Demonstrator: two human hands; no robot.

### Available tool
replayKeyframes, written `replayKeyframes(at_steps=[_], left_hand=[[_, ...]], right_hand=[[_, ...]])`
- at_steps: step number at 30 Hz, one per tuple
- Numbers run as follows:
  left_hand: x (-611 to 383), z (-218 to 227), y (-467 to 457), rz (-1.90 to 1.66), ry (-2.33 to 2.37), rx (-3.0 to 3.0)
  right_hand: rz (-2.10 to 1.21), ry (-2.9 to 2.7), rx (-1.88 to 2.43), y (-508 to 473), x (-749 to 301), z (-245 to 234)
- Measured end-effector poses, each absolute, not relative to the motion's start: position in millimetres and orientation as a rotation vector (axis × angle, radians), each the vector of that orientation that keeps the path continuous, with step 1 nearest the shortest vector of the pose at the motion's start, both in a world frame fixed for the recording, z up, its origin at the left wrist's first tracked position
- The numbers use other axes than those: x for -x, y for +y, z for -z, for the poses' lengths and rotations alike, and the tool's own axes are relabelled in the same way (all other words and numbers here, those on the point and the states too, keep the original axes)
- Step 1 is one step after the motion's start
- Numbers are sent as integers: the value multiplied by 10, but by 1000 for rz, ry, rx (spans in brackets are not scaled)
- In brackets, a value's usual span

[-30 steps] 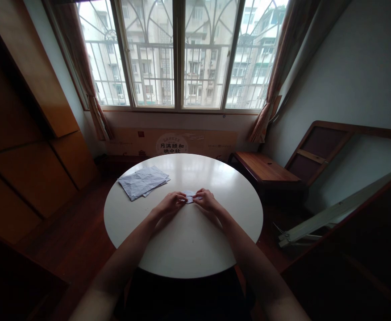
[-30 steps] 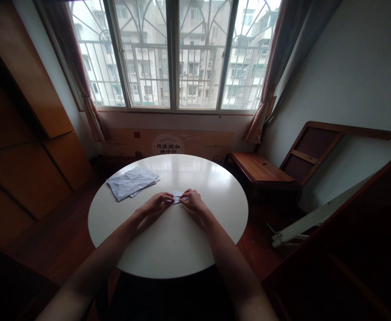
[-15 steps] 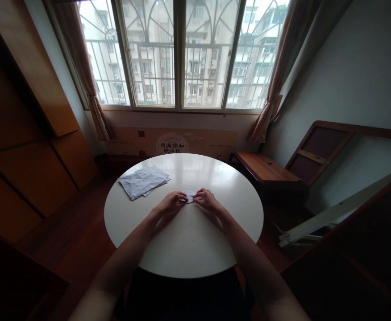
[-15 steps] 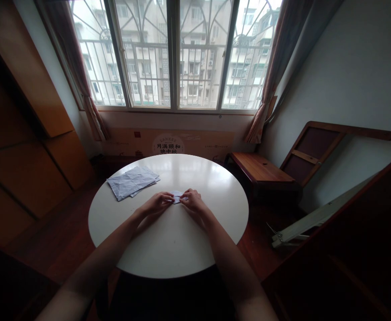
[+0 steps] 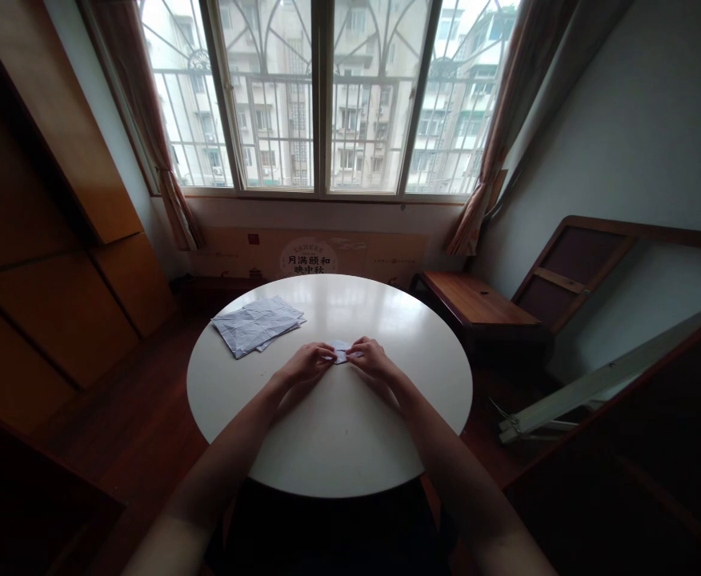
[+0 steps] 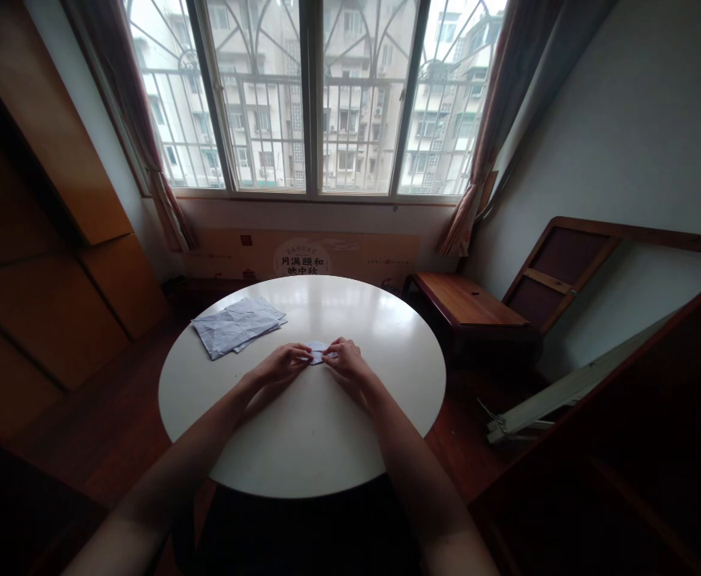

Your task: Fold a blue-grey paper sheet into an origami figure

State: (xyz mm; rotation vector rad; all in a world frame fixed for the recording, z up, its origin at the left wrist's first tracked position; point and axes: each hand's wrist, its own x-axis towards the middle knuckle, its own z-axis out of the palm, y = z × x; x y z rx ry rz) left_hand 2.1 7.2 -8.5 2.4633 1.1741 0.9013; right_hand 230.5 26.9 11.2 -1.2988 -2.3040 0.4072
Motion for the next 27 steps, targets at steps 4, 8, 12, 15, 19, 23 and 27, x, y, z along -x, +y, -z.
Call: replayKeyframes(at_steps=[4,8,12,15,19,23,27], left_hand=[[-24,89,67,-917,1165,-2475],[-24,92,63,-924,1166,-2488],[-26,65,44,-921,1166,-2481],[-30,36,21,-910,1165,-2479],[-29,29,15,-904,1169,-2491],[-27,48,34,-900,1159,-2484],[-31,42,31,-898,1155,-2481]], right_hand=[[-418,-2297,1308,253,-2302,-129],[-432,-2305,1313,233,-2303,-157],[-434,-2306,1318,226,-2306,-167],[-429,-2309,1321,232,-2304,-158],[-418,-2302,1322,242,-2300,-146],[-430,-2303,1329,245,-2296,-149],[-444,-2296,1333,249,-2297,-146]])
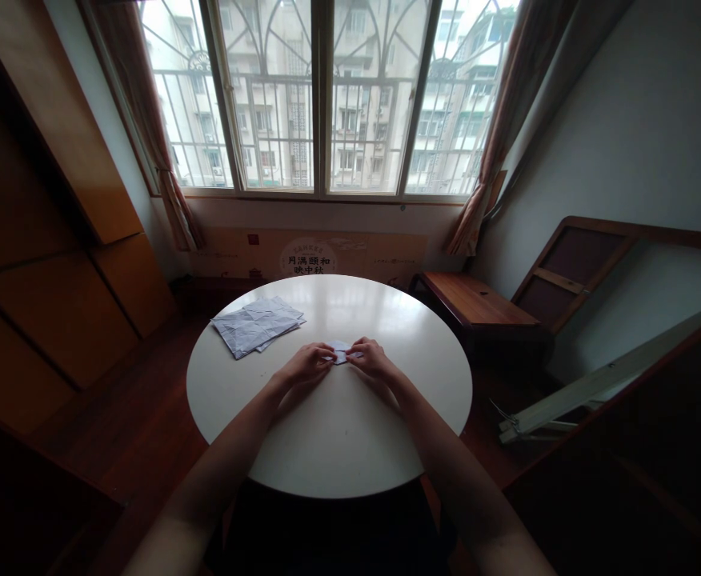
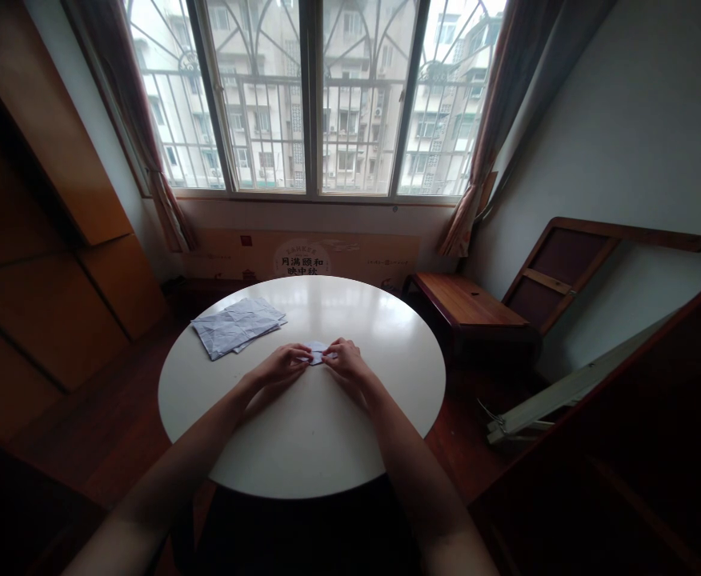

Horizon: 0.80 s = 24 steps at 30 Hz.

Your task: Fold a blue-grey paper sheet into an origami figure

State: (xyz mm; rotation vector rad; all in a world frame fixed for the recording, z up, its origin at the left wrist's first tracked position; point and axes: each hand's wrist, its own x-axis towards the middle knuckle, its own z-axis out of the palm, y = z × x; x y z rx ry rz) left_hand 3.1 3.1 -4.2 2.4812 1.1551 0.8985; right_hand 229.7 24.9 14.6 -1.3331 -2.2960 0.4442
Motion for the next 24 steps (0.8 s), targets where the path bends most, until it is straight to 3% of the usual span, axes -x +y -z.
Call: replayKeyframes(at_steps=[24], left_hand=[[-28,50,38,-882,1168,-2489]], right_hand=[[-430,-2293,1303,292,-2310,-88]])
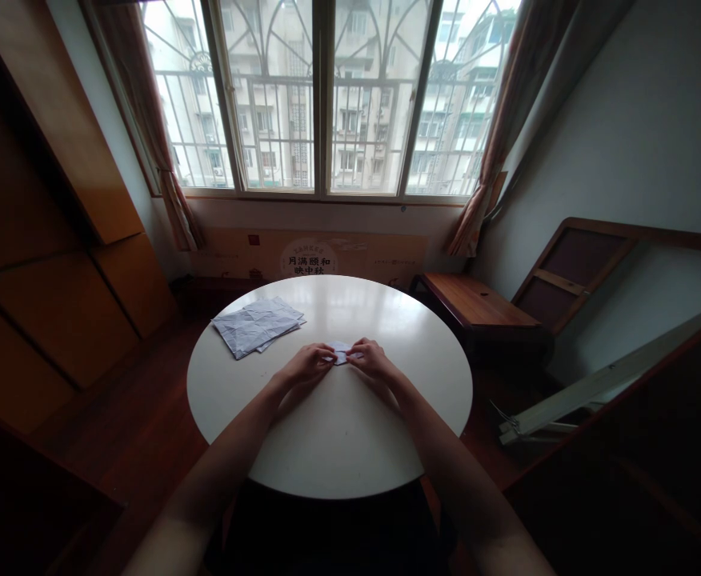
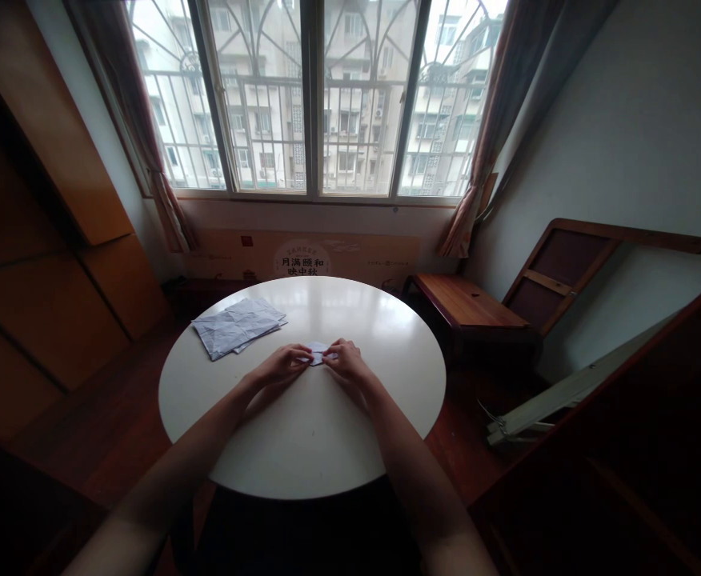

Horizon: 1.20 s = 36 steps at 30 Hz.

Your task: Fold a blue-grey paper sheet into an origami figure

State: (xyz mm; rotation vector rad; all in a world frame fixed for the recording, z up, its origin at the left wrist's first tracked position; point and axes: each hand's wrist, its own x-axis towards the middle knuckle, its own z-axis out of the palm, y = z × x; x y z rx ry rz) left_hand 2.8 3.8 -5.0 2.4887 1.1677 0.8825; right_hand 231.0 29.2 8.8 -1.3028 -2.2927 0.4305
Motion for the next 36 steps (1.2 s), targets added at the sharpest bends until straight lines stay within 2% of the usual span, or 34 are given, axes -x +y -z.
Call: replayKeyframes(at_steps=[19,28,36], left_hand=[[-52,-45,-18,-853,1206,-2457],[-45,-73,-36,-810,1236,-2488],[-40,-56,-34,-800,1232,-2522]], right_hand=[[-463,-2296,1317,261,-2289,-138],[-601,-2260,1082,293,-2289,-103],[-637,-2236,1090,302,-2290,-94]])
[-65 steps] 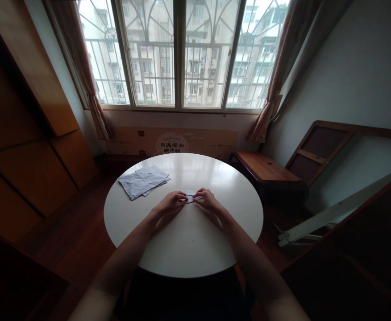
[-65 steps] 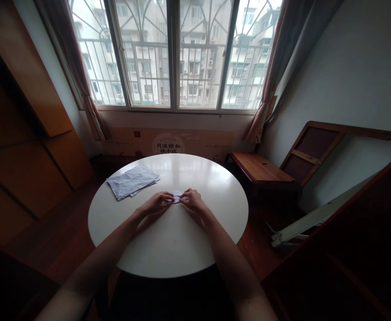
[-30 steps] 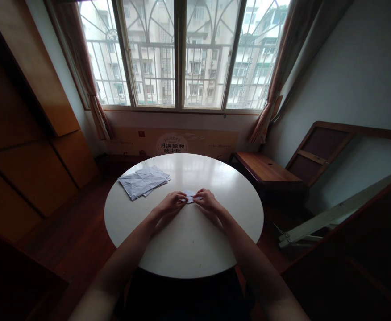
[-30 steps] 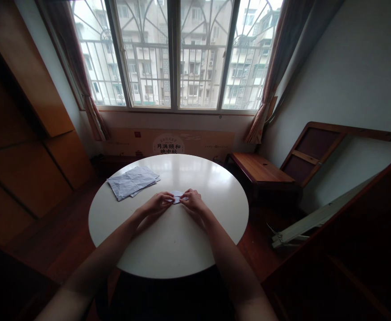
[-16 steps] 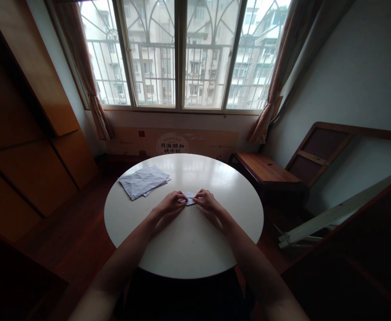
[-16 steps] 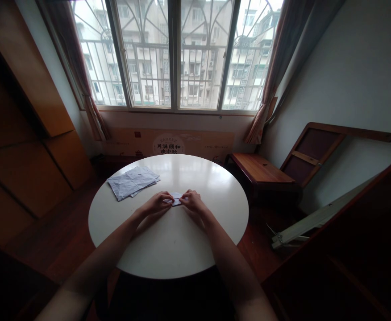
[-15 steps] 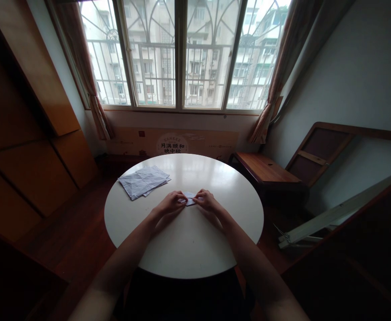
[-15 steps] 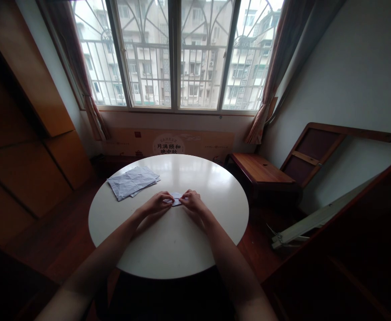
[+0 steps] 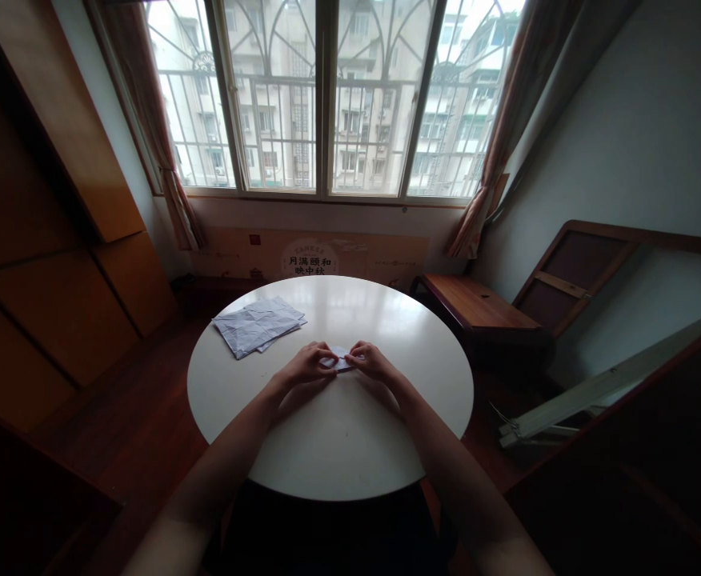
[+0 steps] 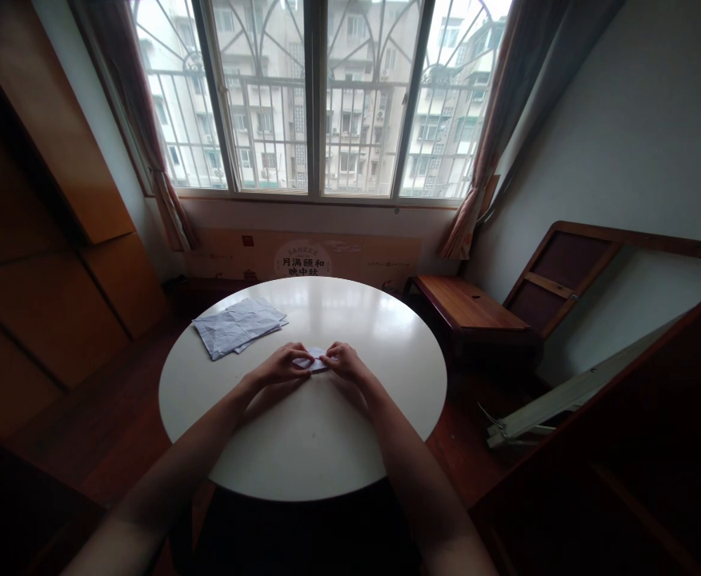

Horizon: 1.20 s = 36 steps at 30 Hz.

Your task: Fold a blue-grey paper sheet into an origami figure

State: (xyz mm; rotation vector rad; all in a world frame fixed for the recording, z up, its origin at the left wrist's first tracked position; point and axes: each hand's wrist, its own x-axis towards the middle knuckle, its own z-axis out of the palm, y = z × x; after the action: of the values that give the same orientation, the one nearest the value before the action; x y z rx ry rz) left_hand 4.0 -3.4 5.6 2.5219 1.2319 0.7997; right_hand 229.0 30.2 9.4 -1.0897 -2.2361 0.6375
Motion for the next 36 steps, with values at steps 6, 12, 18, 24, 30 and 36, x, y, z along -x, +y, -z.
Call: replayKeyframes(at_steps=[6,12,18,24,30,36], left_hand=[[-59,-75,-47,-798,1234,-2503],[-66,-82,-59,-794,1236,-2497],[-76,-85,-73,-786,1239,-2489],[-80,-54,-65,-797,1258,-2485],[-89,-57,-84,-752,1276,-2513],[-108,-79,-114,-738,1292,-2503]], right_hand=[[-638,-2240,1091,281,-2289,-115],[-631,-2249,1088,296,-2299,-90],[-633,-2266,1093,308,-2315,-70],[-656,-2254,1118,285,-2321,-87],[-672,-2278,1095,278,-2339,-97],[-699,-2248,1102,266,-2341,-100]])
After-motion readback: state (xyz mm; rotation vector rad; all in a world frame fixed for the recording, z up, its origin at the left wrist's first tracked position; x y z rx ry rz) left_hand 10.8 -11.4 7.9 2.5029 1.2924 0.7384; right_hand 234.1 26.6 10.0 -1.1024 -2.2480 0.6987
